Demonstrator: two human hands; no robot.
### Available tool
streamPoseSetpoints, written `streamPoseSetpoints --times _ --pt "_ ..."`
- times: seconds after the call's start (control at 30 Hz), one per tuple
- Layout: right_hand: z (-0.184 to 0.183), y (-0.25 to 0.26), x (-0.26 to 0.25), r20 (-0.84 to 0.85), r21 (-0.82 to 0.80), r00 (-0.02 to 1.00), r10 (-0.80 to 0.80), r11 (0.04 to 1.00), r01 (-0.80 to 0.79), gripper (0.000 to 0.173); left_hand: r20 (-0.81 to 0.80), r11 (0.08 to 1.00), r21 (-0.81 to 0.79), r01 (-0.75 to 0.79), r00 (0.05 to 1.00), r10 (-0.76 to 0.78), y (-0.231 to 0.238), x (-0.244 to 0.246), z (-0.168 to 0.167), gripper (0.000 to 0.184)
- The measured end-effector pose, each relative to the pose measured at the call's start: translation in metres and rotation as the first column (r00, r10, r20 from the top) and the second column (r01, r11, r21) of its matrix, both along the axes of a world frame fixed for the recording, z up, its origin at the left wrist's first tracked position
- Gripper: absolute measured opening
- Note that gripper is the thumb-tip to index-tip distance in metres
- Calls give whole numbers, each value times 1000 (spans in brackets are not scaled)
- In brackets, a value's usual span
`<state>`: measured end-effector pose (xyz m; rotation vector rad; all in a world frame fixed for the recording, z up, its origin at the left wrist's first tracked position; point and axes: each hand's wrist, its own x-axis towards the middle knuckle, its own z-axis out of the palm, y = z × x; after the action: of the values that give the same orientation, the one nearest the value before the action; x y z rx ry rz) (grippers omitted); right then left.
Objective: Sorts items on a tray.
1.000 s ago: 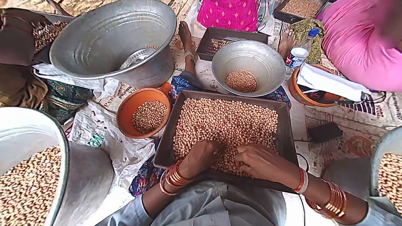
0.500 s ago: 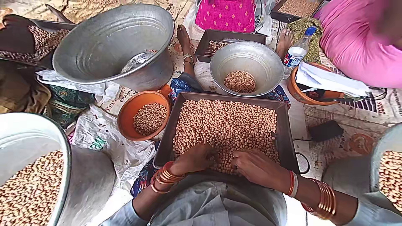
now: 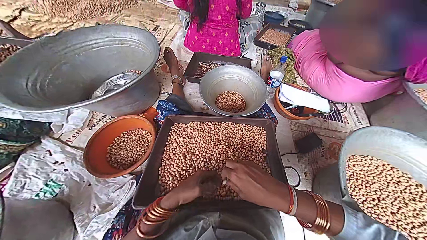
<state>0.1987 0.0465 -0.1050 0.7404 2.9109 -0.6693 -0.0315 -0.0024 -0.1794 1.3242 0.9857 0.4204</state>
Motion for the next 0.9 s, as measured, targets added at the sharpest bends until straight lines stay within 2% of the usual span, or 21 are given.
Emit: streamPoseSetpoints --times 0.07,0.13,0.2,0.27,0.37,0.43,0.47,0.53,0.6,0.67,0.7,0.77,0.83,0.87,0.9 --pt "2 -8 -2 -91 48 996 26 999 -22 15 54 997 -43 60 997 -58 0 11 2 15" --pt "0 -19 -3 -161 60 985 65 997 -56 12 112 984 -126 128 987 -115 1 20 5 16" --pt "0 -25 -3 -192 33 976 98 995 -93 14 140 967 -203 154 982 -127 2 24 11 18" --pt "1 -24 -2 -201 24 975 96 995 -93 12 125 970 -204 134 986 -110 4 21 8 15" --pt "-3 -10 6 -170 61 985 39 998 -29 13 15 995 -99 30 999 -28 11 -6 1 8" --pt "-7 1 12 -88 52 996 -6 999 10 16 -186 989 93 -113 974 129 17 -39 10 9" --pt "-8 6 15 -34 32 999 -29 999 30 18 -322 958 223 -182 913 249 19 -59 18 10" --pt "-8 15 20 77 -24 994 -73 997 75 21 -539 845 477 -241 679 499 24 -99 35 9" --pt "-8 24 23 145 -46 983 -110 992 118 25 -593 705 688 -173 426 684 25 -131 48 10" --pt "-10 34 27 204 -40 965 -163 984 174 28 -550 597 797 -85 306 777 23 -153 47 26" --pt "-9 39 28 242 -33 949 -200 976 215 31 -528 570 819 -65 303 793 23 -156 44 31" --pt "-7 48 29 339 -7 892 -299 947 320 40 -522 592 802 -82 388 760 23 -141 43 32" --pt "-7 56 32 402 37 826 -396 908 418 45 -571 710 693 -126 505 648 22 -123 37 27" --pt "-8 59 34 420 58 797 -433 890 453 47 -614 778 611 -148 530 584 22 -118 35 24" --pt "-10 62 36 446 73 773 -451 879 471 48 -677 834 532 -147 517 523 22 -114 34 23"
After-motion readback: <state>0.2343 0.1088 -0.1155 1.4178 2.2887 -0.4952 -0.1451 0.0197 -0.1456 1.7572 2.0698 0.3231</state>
